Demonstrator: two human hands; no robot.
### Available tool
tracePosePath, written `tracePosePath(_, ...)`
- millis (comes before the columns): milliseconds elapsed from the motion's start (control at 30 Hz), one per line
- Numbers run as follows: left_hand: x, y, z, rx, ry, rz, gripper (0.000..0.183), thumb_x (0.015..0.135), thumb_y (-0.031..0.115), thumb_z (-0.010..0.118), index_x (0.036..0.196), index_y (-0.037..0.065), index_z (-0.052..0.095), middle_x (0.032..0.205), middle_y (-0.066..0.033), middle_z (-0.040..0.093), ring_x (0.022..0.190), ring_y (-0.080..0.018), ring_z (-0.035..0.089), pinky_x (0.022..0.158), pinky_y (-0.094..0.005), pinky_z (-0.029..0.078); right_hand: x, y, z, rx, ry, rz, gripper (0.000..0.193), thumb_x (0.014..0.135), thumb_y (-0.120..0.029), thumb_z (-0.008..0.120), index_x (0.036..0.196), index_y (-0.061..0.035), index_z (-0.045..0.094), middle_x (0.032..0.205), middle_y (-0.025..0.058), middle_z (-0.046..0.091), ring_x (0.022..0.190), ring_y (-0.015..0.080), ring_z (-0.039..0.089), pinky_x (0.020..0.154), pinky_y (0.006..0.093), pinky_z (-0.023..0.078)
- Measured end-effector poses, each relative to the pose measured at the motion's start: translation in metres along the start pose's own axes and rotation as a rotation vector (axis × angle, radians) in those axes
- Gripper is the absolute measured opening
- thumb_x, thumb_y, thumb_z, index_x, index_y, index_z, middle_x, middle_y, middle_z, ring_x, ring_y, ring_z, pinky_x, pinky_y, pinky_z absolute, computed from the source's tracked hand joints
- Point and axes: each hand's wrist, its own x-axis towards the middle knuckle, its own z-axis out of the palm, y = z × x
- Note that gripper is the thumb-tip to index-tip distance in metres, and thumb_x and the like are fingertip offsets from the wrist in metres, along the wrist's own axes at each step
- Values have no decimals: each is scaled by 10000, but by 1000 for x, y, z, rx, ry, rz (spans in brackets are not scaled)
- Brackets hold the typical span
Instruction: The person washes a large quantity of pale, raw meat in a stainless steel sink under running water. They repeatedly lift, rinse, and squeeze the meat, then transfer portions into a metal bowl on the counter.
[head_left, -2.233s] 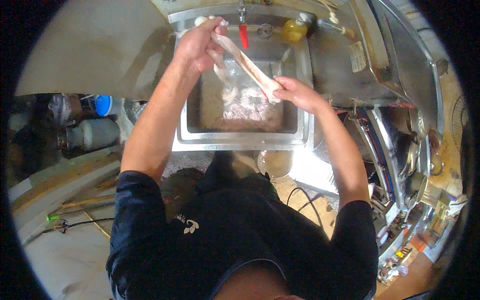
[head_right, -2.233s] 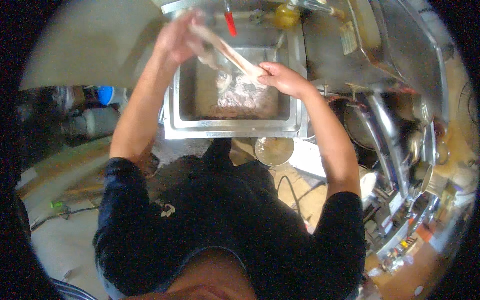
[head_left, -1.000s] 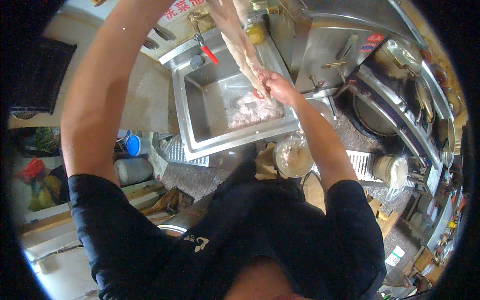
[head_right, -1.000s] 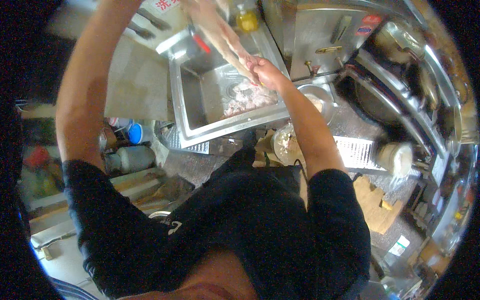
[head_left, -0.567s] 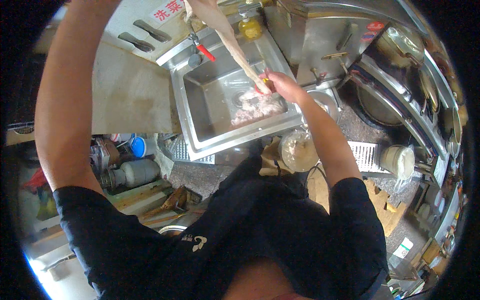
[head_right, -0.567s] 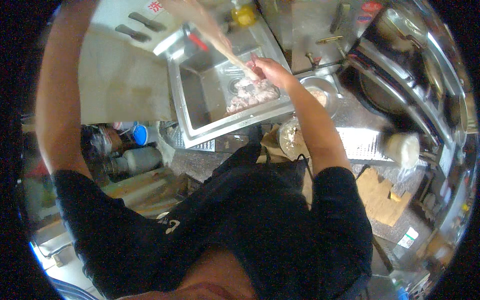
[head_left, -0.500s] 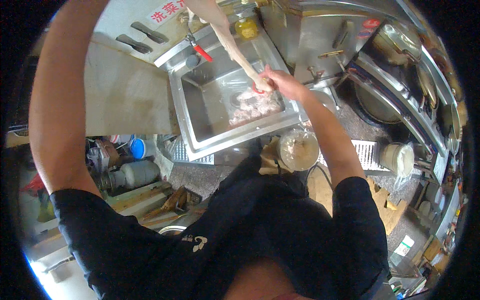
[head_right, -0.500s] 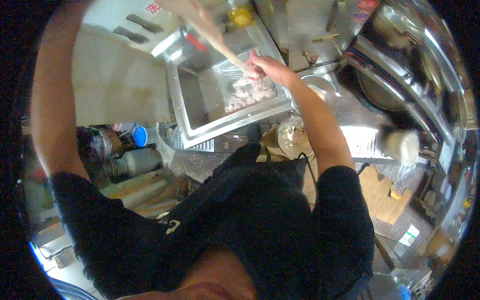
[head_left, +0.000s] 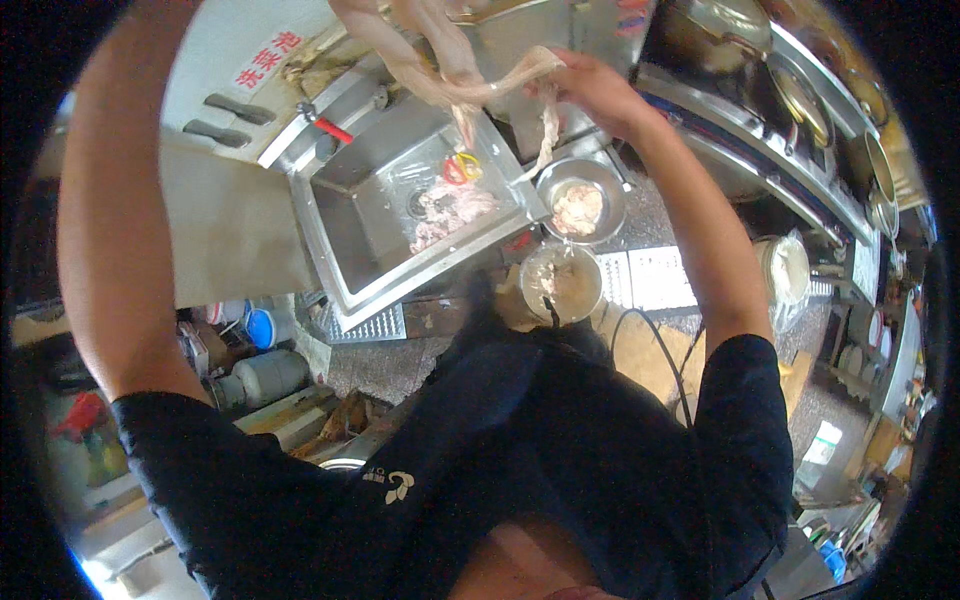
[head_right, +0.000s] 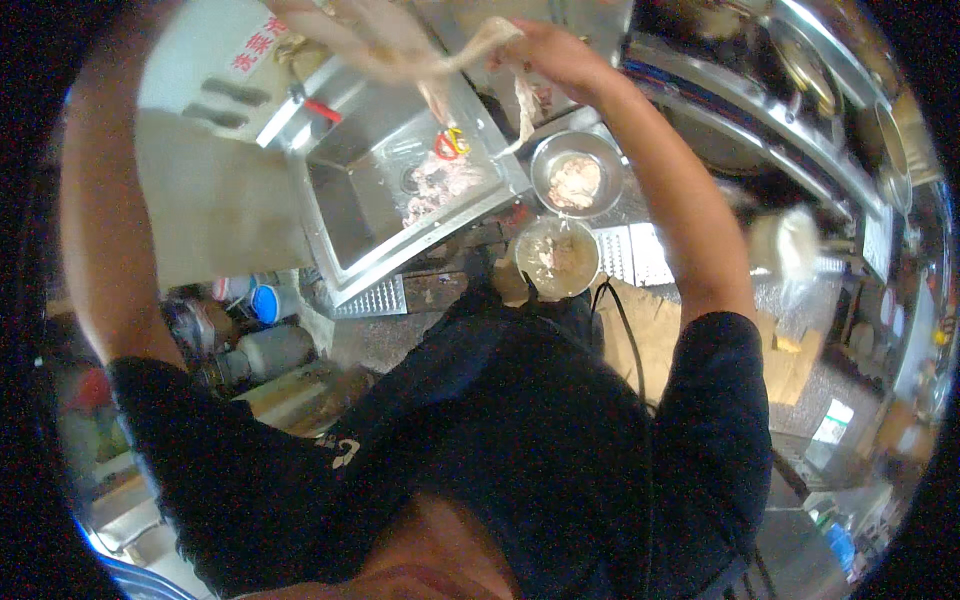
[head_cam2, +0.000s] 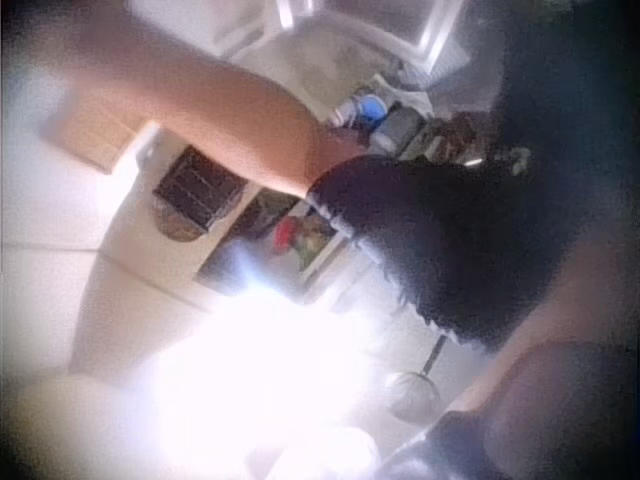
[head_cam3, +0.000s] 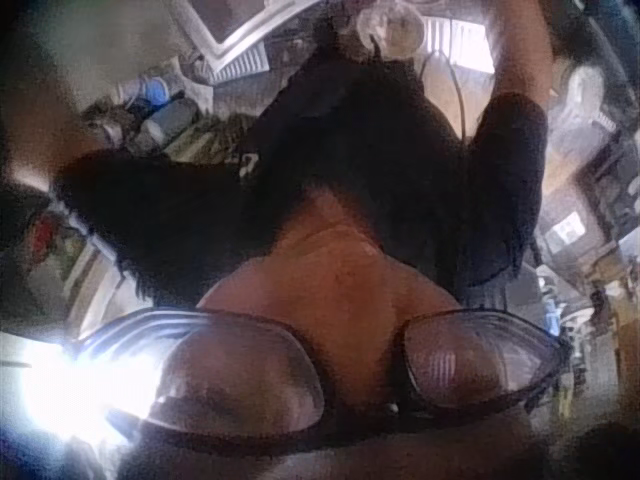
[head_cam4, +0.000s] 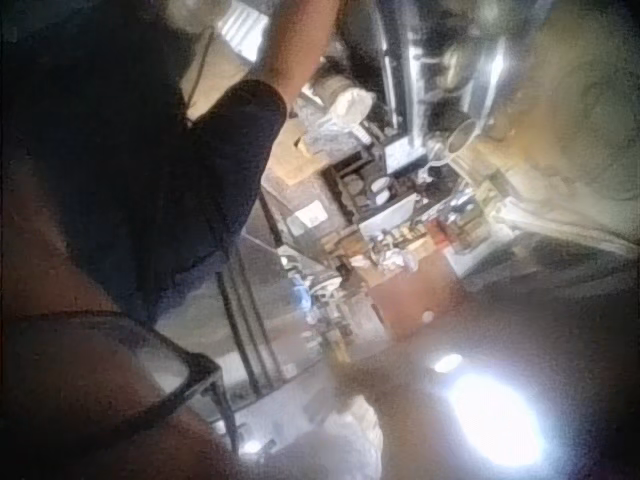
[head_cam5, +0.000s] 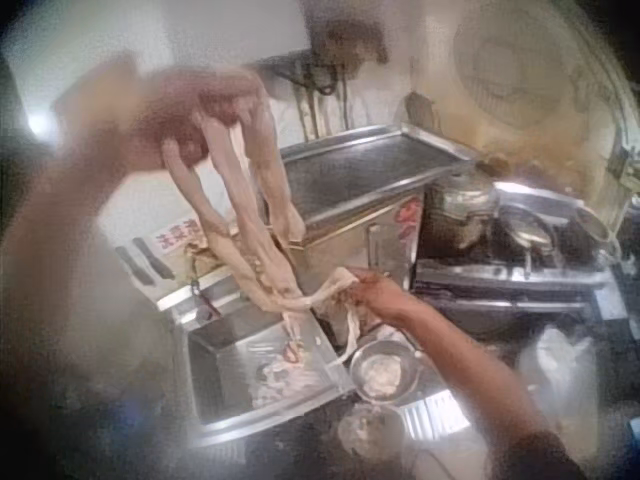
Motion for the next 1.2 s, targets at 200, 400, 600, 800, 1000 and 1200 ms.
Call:
tracePosePath(200, 26, -90, 146, 19, -251, -198, 268, 1011, 284, 618, 1050, 27, 684, 822, -78, 661, 653, -161, 633, 548, -318, 534, -34, 100, -23, -29, 195, -23, 374, 995, -279, 615, 1296, -67, 682, 1126, 38, 726, 1020, 155, 644, 914, 368, 519)
tracePosePath(400, 63, -292, 347, -258, -365, -542, 301, 1034, 289, 596, 1177, 32, 659, 1038, -155, 727, 911, -282, 731, 741, -421, 591, -49, 277, -34, 528, 451, 274, 292, 945, -146, 690, 1210, -24, 687, 1108, 96, 709, 965, 171, 652, 836, 335, 537)
tracePosePath(600, 74, -524, 520, 184, -383, -515, 404, 966, 282, 682, 1238, -16, 683, 1137, -242, 725, 1014, -344, 717, 897, -445, 547, -144, 378, -30, 715, 689, 442, 299, 992, -89, 630, 1281, -17, 603, 1153, 92, 677, 1061, 197, 663, 871, 322, 567)
tracePosePath(800, 45, -515, 554, 382, -139, -332, 317, 907, 86, 581, 1208, 50, 674, 1190, -270, 669, 1099, -430, 649, 973, -516, 512, -213, 333, -30, 698, 588, 514, 344, 1012, -75, 584, 1352, -16, 580, 1269, 122, 637, 1143, 277, 659, 973, 395, 556)
tracePosePath(1000, -96, -423, 408, 222, -40, 53, 312, 848, 6, 624, 1151, 54, 675, 1124, -143, 629, 1087, -363, 601, 925, -477, 495, -135, 308, 22, 89, 308, 573, 351, 944, -2, 629, 1295, 8, 622, 1212, 133, 691, 1106, 252, 679, 937, 345, 541)
tracePosePath(1200, -138, -451, 341, 593, 41, 210, 376, 836, 109, 646, 1211, 80, 668, 1162, -92, 599, 1105, -294, 577, 903, -466, 481, -27, 253, 84, -383, 349, 125, 312, 975, -97, 621, 1276, -21, 649, 1267, 193, 664, 1162, 324, 654, 968, 377, 529)
